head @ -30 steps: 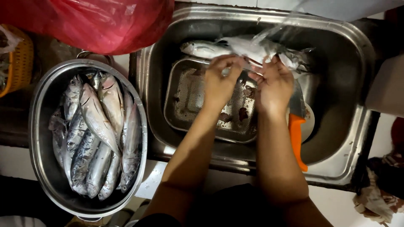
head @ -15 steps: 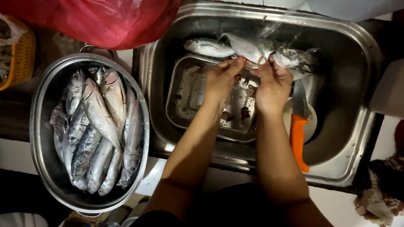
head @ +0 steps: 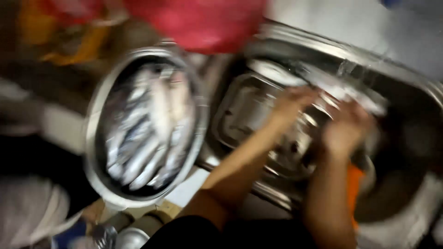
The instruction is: Cleaning and gutting fish in a kitchen sink
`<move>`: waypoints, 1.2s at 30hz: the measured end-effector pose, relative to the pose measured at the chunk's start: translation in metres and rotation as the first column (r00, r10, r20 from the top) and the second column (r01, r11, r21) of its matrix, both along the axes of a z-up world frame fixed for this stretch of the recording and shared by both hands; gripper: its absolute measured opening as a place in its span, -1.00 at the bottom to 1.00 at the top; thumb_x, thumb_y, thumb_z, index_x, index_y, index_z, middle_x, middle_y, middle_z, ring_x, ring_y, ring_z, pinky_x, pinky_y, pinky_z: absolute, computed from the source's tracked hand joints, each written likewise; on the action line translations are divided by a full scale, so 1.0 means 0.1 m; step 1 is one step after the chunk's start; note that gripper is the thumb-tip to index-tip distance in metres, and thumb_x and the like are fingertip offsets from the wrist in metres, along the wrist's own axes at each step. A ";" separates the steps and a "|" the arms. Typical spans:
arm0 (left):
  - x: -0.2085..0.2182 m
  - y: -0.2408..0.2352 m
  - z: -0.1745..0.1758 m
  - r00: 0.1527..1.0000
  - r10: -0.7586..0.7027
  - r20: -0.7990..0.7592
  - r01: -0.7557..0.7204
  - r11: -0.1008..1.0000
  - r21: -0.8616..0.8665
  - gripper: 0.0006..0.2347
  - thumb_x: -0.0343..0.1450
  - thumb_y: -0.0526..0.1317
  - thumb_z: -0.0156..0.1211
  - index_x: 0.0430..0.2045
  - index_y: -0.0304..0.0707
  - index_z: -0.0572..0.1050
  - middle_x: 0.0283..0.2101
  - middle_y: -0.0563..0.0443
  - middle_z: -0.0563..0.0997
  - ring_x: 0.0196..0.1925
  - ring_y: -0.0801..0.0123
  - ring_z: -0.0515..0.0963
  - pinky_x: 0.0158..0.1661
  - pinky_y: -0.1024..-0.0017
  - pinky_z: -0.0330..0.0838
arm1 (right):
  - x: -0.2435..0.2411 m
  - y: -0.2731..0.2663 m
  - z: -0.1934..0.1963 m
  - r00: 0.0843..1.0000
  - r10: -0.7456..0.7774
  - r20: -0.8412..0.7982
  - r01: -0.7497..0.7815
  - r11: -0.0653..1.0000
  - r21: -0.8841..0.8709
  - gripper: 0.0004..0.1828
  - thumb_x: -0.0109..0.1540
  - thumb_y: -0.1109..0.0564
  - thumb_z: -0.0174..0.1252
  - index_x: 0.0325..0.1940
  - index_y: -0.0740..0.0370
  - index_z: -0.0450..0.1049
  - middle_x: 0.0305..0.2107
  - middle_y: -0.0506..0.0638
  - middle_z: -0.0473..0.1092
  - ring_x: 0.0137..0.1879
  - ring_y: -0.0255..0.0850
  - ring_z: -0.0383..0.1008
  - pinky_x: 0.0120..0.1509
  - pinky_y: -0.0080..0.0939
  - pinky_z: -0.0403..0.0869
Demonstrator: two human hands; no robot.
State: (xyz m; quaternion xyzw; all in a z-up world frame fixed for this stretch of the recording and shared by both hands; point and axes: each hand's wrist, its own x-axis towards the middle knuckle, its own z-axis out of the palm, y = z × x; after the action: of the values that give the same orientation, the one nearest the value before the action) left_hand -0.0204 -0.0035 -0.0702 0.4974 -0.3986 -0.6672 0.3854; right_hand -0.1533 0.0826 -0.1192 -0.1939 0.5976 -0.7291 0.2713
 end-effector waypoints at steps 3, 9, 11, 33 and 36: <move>-0.05 -0.05 -0.11 0.998 -0.059 -0.023 0.059 0.998 -0.006 -0.87 0.27 -0.22 0.30 -0.39 -0.16 0.69 -0.35 0.08 0.71 -0.26 0.50 0.59 -0.14 0.41 0.45 | 0.03 -0.17 0.24 0.972 0.011 0.236 0.002 0.998 -0.057 -0.88 0.36 0.29 0.11 -0.05 0.13 0.44 -0.14 0.10 0.53 -0.07 0.03 0.65 0.02 0.00 0.72; -0.06 -0.11 -0.16 0.801 0.036 -0.598 0.168 0.945 0.280 -0.82 0.45 -0.24 0.33 -0.22 -0.41 0.57 -0.11 -0.34 0.66 -0.17 0.07 0.71 0.00 0.18 0.59 | 0.30 -0.27 0.89 0.987 -0.148 0.067 0.133 0.973 0.189 -0.93 0.30 0.22 0.09 -0.17 0.10 0.46 -0.28 -0.14 0.44 -0.26 -0.28 0.61 -0.23 -0.36 0.60; -0.05 -0.13 -0.15 0.738 0.089 -0.669 0.174 0.933 0.316 -0.89 0.42 -0.28 0.36 -0.30 -0.29 0.56 -0.14 -0.37 0.66 -0.24 0.11 0.72 -0.04 0.16 0.61 | 0.34 -0.29 0.98 0.975 -0.169 0.147 0.140 0.972 0.187 -0.87 0.32 0.26 0.08 -0.10 0.07 0.44 -0.26 -0.13 0.47 -0.21 -0.20 0.75 -0.21 -0.32 0.58; 0.20 -0.05 0.70 0.185 -0.306 0.934 0.771 0.635 0.055 -0.92 0.24 -0.23 0.27 -0.62 -0.12 0.68 -0.50 -0.05 0.70 -0.31 0.10 0.74 -0.35 0.18 0.58 | -0.15 0.05 -0.34 0.951 0.271 -0.148 -0.292 0.945 -0.145 -0.69 0.35 0.29 0.17 0.17 0.17 0.39 0.14 0.23 0.42 0.10 0.07 0.54 0.17 0.01 0.61; 0.27 -0.21 0.91 0.424 -0.407 0.809 0.530 0.836 0.143 -0.62 0.31 0.17 0.20 -0.26 -0.05 0.71 -0.29 -0.22 0.74 -0.07 -0.03 0.73 -0.07 0.11 0.64 | 0.18 -0.17 0.26 0.940 0.197 -0.279 -0.155 0.974 0.167 -0.84 0.40 0.31 0.14 -0.05 0.39 0.64 -0.38 0.08 0.50 -0.18 -0.28 0.41 -0.16 -0.12 0.55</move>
State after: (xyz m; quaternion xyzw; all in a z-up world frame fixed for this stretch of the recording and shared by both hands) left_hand 0.0062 -0.0240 0.0212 0.5878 -0.6951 -0.4138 -0.0112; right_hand -0.1349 0.0651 -0.0931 -0.3329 0.6621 -0.6203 0.2571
